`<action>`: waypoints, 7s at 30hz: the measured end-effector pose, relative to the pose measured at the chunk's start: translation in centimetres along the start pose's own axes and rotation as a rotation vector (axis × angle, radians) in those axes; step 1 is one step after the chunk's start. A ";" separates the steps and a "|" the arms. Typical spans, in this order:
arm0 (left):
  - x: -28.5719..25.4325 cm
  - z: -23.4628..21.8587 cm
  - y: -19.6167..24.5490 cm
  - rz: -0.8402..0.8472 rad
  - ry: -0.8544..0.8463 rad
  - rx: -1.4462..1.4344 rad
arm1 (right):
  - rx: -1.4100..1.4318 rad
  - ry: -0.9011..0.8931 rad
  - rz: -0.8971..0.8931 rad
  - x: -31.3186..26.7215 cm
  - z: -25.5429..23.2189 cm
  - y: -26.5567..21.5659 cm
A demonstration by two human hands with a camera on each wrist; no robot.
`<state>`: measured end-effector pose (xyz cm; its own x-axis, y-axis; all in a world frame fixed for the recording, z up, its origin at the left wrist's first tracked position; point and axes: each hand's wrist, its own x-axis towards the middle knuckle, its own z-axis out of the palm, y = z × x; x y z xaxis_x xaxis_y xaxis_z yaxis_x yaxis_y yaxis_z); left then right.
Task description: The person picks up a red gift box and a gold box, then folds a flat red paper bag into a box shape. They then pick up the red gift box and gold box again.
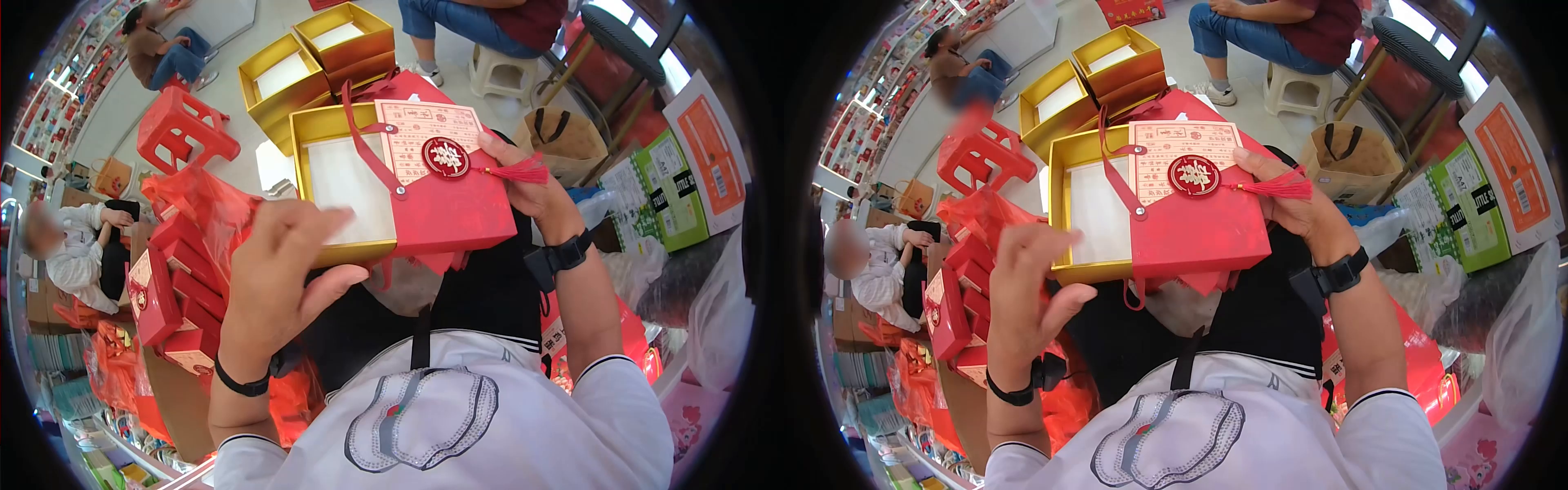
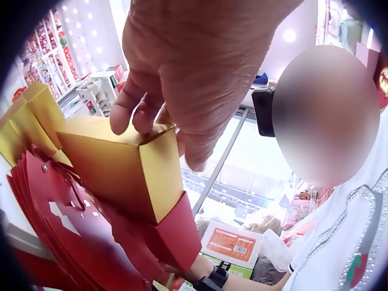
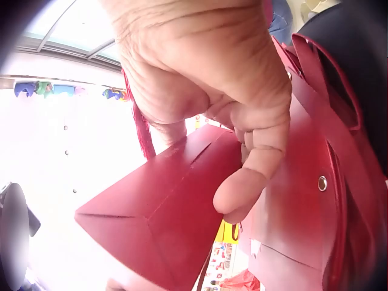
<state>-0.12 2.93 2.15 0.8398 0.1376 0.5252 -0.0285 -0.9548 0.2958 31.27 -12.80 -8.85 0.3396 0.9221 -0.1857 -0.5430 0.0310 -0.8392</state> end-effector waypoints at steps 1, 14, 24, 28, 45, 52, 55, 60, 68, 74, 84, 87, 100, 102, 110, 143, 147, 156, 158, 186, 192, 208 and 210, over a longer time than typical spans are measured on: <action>-0.4 0.1 -0.4 -0.109 0.086 -0.047 | 0.002 0.011 -0.015 0.0 0.3 0.0; -6.3 4.6 -1.7 -0.560 0.035 -0.876 | -0.127 -0.159 0.005 0.1 5.4 1.1; -8.3 2.6 -0.6 -0.820 0.184 -1.085 | -0.250 -0.242 0.083 1.6 10.2 3.6; -10.6 -2.3 -2.9 -0.953 0.410 -0.886 | -0.342 -0.308 0.092 1.7 10.3 3.0; -34.5 -19.4 -19.6 -1.084 0.508 1.025 | -0.401 -0.087 -0.029 2.5 4.6 -4.4; -14.3 -7.4 -9.1 -1.009 0.532 -0.039 | -0.860 0.110 -0.283 3.3 1.7 -3.7; -8.1 0.2 -5.4 -0.991 0.284 -0.490 | -1.199 0.220 -0.420 3.4 0.4 -2.6; -4.2 10.0 -5.7 -0.976 0.029 -0.717 | -1.524 0.428 -0.630 2.2 -1.4 -2.0; -2.3 12.8 -5.4 -0.971 0.127 -0.620 | -1.428 0.404 -0.489 0.4 -2.5 -1.5; -1.8 13.2 -5.4 -0.981 0.263 -0.723 | -1.472 0.442 -0.569 0.7 -2.0 -0.5; -0.3 14.9 -6.0 -0.634 0.244 -0.302 | -1.436 0.455 -0.505 1.5 -2.1 -1.0; -0.2 13.1 -4.6 -0.646 0.168 -0.097 | -1.420 0.464 -0.479 1.4 -1.9 -0.9; -2.9 14.4 -3.4 -1.084 0.102 -0.867 | -1.348 0.454 -0.411 2.3 -3.2 -1.0; -2.2 14.3 -3.2 -1.067 0.181 -0.817 | -1.315 0.438 -0.437 2.5 -3.9 -1.2; -0.4 14.7 -3.4 -0.955 0.353 -0.755 | -1.137 0.425 -0.279 2.0 -4.4 -2.0; 2.4 14.3 -2.2 -0.905 0.268 -1.455 | -0.729 0.361 -0.467 -2.2 -3.8 -3.1; 2.5 14.3 -2.1 -0.810 0.297 -1.482 | -0.648 0.247 -0.303 -4.0 -2.8 -4.0; 1.8 11.8 -1.0 -0.566 0.479 -0.581 | -0.283 0.165 -0.306 -5.2 1.8 -3.3; 1.0 10.1 -1.8 -0.366 0.425 -0.127 | -0.303 0.136 -0.295 -5.5 2.3 -2.8; -0.4 5.7 1.4 -0.344 0.135 -0.353 | -1.187 -0.287 -0.309 -4.5 12.3 -1.2; -2.4 5.5 2.8 -0.453 0.015 -0.071 | -0.967 -0.089 -0.321 -5.8 11.8 -2.2; -3.6 2.8 2.2 -0.871 0.191 -0.890 | -0.836 0.189 -0.683 -5.2 7.8 -3.5; -2.5 2.3 1.9 -0.836 0.325 -0.927 | -0.476 0.083 -0.353 -5.9 7.2 -2.5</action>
<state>-1.03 0.20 -0.40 0.6190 0.7842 0.0433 -0.0343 -0.0282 0.9990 25.16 -15.54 -1.97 0.5066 0.8534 0.1232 0.0115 0.1361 -0.9906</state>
